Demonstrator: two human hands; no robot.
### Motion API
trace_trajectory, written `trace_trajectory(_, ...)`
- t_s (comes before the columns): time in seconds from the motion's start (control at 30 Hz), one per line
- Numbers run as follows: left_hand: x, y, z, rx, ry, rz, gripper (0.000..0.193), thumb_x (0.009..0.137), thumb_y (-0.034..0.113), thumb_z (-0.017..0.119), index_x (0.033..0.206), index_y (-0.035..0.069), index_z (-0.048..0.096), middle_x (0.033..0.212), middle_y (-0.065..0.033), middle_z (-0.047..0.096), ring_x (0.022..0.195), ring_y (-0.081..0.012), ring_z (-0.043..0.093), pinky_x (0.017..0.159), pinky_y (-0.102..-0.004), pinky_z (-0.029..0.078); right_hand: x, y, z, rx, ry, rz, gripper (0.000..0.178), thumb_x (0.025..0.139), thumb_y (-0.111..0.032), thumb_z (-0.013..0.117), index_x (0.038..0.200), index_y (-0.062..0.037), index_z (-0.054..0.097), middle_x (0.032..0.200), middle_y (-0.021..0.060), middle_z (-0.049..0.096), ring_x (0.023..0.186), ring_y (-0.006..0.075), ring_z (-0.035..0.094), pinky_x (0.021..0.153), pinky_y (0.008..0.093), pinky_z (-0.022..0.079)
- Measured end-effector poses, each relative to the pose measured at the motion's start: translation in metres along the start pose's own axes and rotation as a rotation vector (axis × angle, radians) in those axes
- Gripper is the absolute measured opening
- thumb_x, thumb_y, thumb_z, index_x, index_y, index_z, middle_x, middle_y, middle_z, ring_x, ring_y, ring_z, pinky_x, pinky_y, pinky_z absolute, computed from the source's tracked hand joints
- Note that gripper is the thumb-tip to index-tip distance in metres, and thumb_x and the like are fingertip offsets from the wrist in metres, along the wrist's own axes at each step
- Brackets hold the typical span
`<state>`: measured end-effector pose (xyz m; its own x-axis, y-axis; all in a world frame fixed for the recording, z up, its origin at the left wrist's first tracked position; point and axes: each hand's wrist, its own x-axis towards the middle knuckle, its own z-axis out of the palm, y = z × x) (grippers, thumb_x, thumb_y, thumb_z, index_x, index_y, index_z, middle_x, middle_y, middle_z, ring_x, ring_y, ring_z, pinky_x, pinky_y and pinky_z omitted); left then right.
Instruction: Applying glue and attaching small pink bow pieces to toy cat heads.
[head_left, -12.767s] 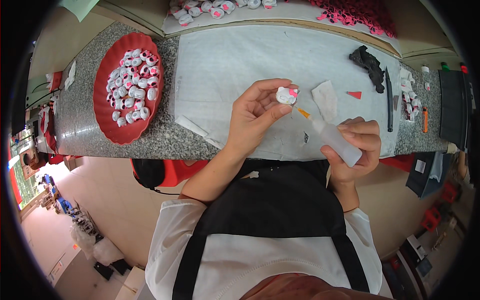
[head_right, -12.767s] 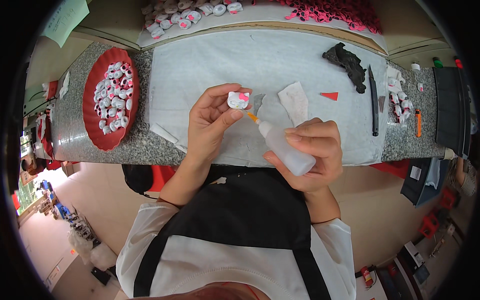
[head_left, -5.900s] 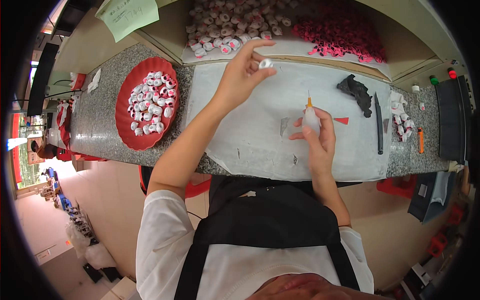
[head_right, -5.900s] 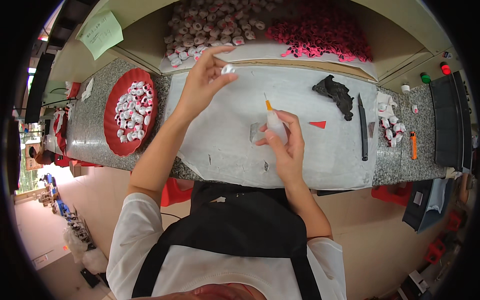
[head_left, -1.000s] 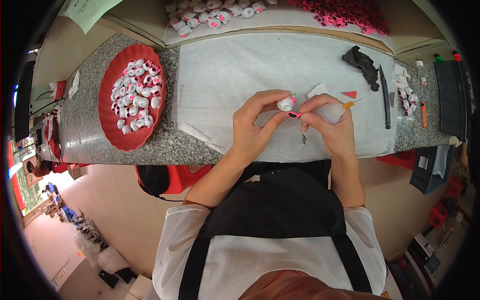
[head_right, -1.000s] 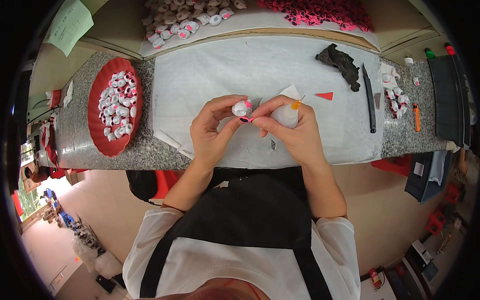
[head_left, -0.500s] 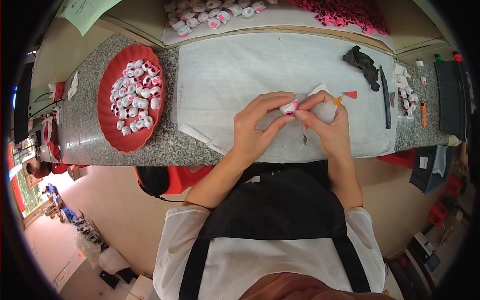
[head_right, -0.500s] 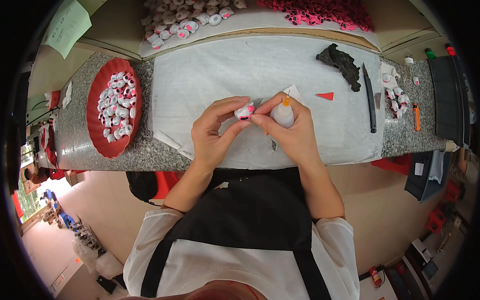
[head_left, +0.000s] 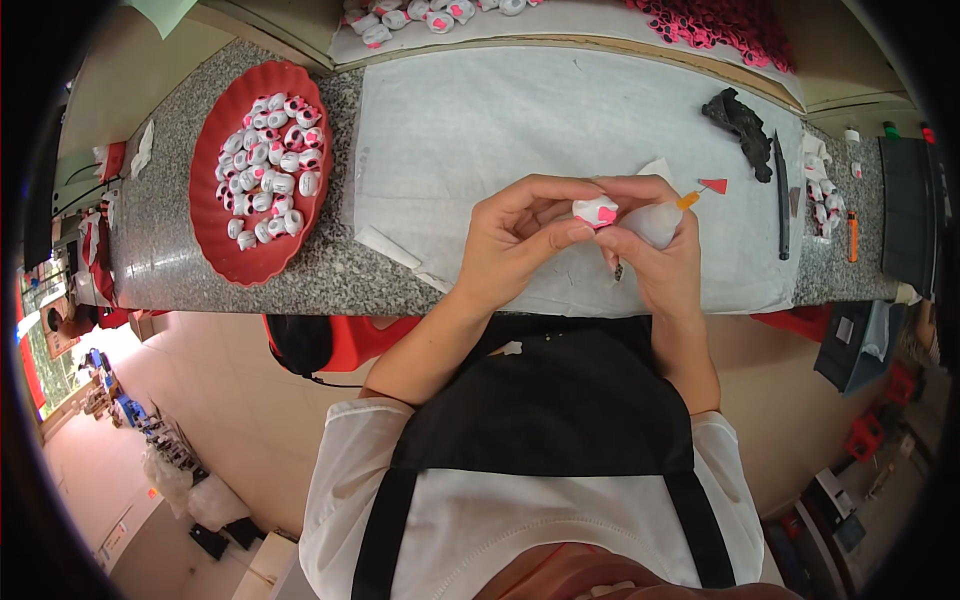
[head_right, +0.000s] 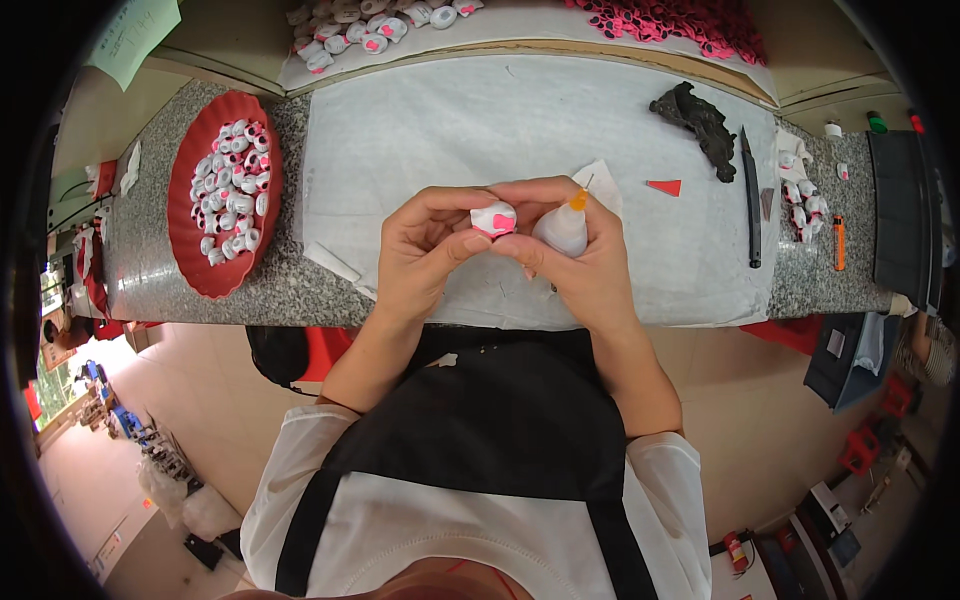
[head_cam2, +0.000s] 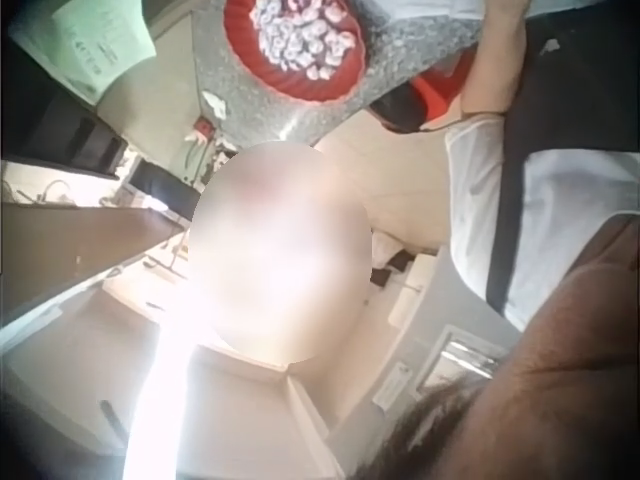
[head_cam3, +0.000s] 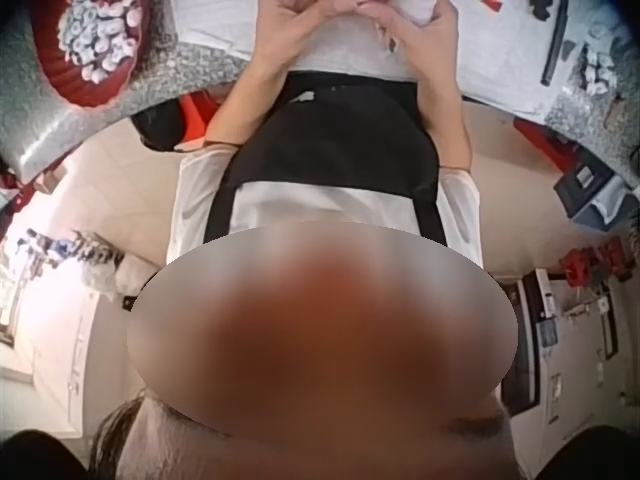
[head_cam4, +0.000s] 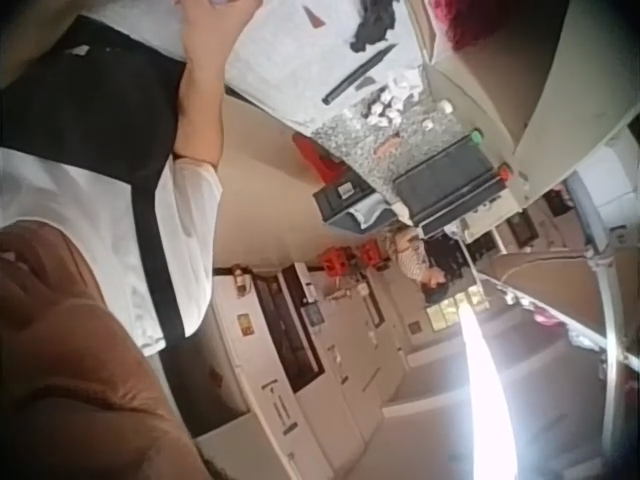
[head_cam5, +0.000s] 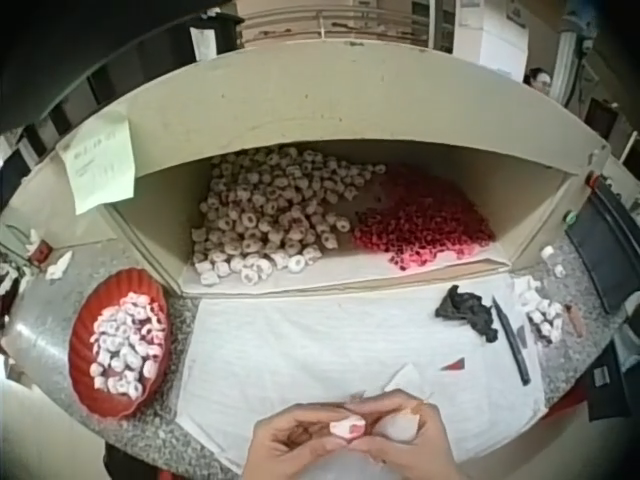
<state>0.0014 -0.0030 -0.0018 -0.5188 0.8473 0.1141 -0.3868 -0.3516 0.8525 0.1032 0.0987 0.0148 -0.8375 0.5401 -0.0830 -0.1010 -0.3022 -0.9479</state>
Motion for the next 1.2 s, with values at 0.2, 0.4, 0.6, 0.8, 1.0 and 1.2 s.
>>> trace_trajectory(0.2,-0.0010,0.0009,-0.0026,-0.050,-0.074,-0.023,0.023,0.071,-0.004,0.055,0.094,-0.005,0.050,0.096,-0.0147,0.053,0.090,-0.0179,0.051,0.079,-0.0287,0.042,-0.0025,0.0019,-0.0075,0.048,-0.042,0.032,0.024,0.066,0.001,0.061,0.087,0.0024,0.051,0.072,0.0091,0.053,0.052,0.0112,0.048,0.043,0.0210,0.038)
trace_trajectory(0.4,-0.0005,0.0021,-0.0028,-0.050,-0.105,-0.023,0.022,0.072,-0.003,0.054,0.094,-0.005,0.051,0.097,-0.0148,0.053,0.089,-0.0178,0.051,0.078,-0.0285,0.042,-0.0023,0.0014,-0.0042,0.109,-0.019,0.042,0.023,0.066,0.000,0.061,0.086,0.0024,0.051,0.071,0.0092,0.053,0.052,0.0124,0.048,0.043,0.0217,0.038)
trace_trajectory(0.6,-0.0006,0.0022,0.0034,0.088,-0.041,0.002,0.024,0.074,-0.002,0.051,0.098,-0.005,0.047,0.094,-0.0129,0.054,0.088,-0.0170,0.052,0.078,-0.0273,0.040,-0.0020,-0.0016,-0.0024,0.118,0.029,0.030,0.023,0.066,0.002,0.059,0.088,0.0024,0.053,0.070,0.0073,0.054,0.051,0.0096,0.047,0.042,0.0199,0.037)
trace_trajectory(0.8,-0.0005,0.0005,0.0007,0.103,-0.051,0.031,0.023,0.074,-0.002,0.052,0.096,-0.002,0.051,0.096,-0.0107,0.054,0.093,-0.0166,0.050,0.083,-0.0288,0.038,-0.0017,-0.0015,-0.0028,0.039,0.013,0.038,0.024,0.067,0.003,0.056,0.090,0.0022,0.052,0.070,0.0076,0.053,0.049,0.0109,0.047,0.041,0.0209,0.037)
trace_trajectory(1.0,-0.0013,0.0018,0.0017,0.095,-0.036,0.003,0.022,0.073,-0.003,0.053,0.095,-0.002,0.051,0.095,-0.0102,0.054,0.092,-0.0168,0.050,0.083,-0.0289,0.038,-0.0011,-0.0005,-0.0031,0.057,0.012,0.051,0.023,0.067,0.001,0.057,0.090,0.0017,0.052,0.071,0.0075,0.053,0.049,0.0106,0.047,0.041,0.0208,0.037)
trace_trajectory(1.2,-0.0008,-0.0033,0.0000,0.069,-0.043,0.049,0.024,0.070,-0.002,0.057,0.093,0.000,0.053,0.095,-0.0109,0.054,0.091,-0.0178,0.051,0.082,-0.0289,0.038,0.0013,0.0016,-0.0069,0.187,-0.047,0.083,0.022,0.066,0.001,0.060,0.087,0.0022,0.054,0.066,0.0057,0.054,0.050,0.0085,0.046,0.042,0.0192,0.036)
